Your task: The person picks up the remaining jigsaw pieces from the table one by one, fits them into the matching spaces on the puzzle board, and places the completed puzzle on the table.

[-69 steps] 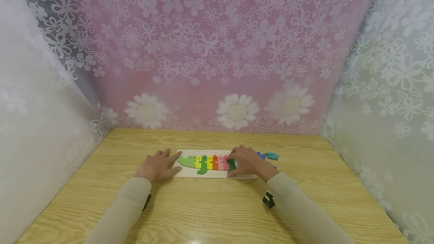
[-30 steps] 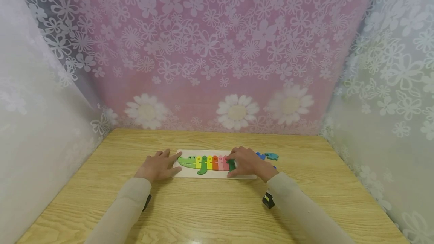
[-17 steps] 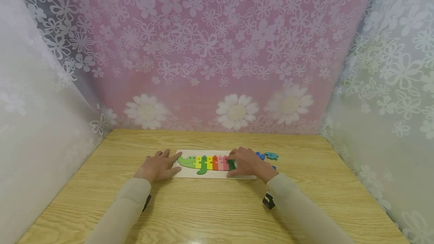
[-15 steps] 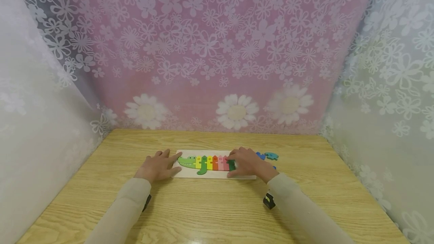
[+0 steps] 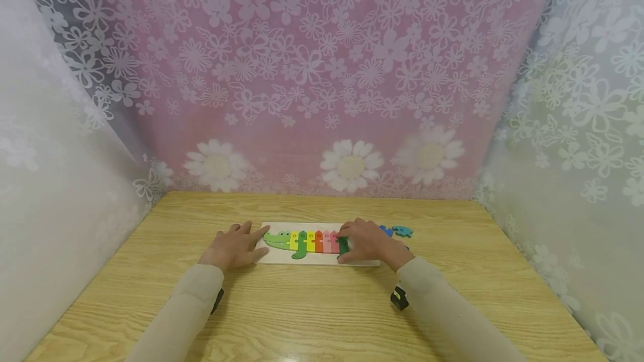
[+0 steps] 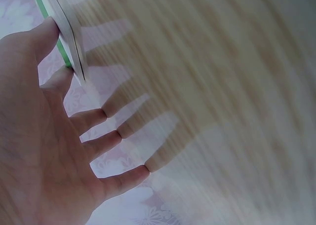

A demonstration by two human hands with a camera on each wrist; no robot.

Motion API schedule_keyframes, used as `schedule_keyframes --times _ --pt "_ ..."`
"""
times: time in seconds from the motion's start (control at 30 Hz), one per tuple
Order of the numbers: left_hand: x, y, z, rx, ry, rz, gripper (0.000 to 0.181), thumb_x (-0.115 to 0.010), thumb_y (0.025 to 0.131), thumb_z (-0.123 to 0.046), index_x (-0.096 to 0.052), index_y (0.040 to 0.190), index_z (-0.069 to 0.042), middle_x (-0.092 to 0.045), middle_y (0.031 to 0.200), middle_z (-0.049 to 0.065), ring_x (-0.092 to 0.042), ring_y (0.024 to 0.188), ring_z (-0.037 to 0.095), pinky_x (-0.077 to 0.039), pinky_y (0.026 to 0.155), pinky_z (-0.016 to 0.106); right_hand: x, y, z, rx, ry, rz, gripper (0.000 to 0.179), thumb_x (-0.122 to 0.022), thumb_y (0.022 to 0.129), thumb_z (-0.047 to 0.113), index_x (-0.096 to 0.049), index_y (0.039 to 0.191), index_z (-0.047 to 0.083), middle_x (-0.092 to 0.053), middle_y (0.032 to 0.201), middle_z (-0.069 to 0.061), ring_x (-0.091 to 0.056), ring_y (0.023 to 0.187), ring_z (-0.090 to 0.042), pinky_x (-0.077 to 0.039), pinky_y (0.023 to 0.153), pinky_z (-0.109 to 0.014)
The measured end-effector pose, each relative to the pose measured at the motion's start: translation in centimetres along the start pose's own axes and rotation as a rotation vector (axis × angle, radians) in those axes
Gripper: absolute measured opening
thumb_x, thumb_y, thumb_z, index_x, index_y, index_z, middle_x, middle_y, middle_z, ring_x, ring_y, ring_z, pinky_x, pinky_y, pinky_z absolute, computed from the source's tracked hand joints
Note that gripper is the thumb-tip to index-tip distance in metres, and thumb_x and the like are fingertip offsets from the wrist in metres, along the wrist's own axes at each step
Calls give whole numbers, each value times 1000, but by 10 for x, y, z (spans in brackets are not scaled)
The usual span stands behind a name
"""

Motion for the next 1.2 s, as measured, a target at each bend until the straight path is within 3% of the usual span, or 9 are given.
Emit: schedule_keyframes --times 0.37,0.6,0.87,1.2 --pt "0 -1 0 -1 10 -1 71 -42 103 -66 -30 164 -32 -34 167 21 -37 149 50 -31 110 82 -2 1 -2 2 10 0 65 -81 84 55 -71 133 14 -67 137 -9 -62 115 -32 -56 93 -55" --pt "-1 -1 1 -2 3 -1 73 -41 103 -68 -28 165 -31 -32 167 21 -35 150 51 -29 111 82 6 -7 -7 46 68 -34 61 -82 85 50 -71 132 13 -63 143 -17 -60 126 -42 -52 101 -64" --pt "-1 -1 2 2 9 -11 75 -41 103 -68 -28 165 -29 -33 167 21 -36 150 51 -29 111 82 28 -24 -27 62 68 -88 56 -82 87 37 -70 132 5 -63 140 -20 -59 128 -43 -52 104 -61" --pt "0 -2 1 6 -1 -2 75 -41 103 -68 -30 165 -27 -32 168 21 -35 150 50 -28 111 82 33 -44 -60 15 34 -91 49 -79 91 28 -69 132 4 -63 139 -22 -59 127 -46 -50 104 -64"
Point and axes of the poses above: each hand's wrist, its own y-axis towards the middle knuckle, its own x-axis out of the back of the hand, z = x × y, the point moved 4 cm from there along y, towards the middle knuckle
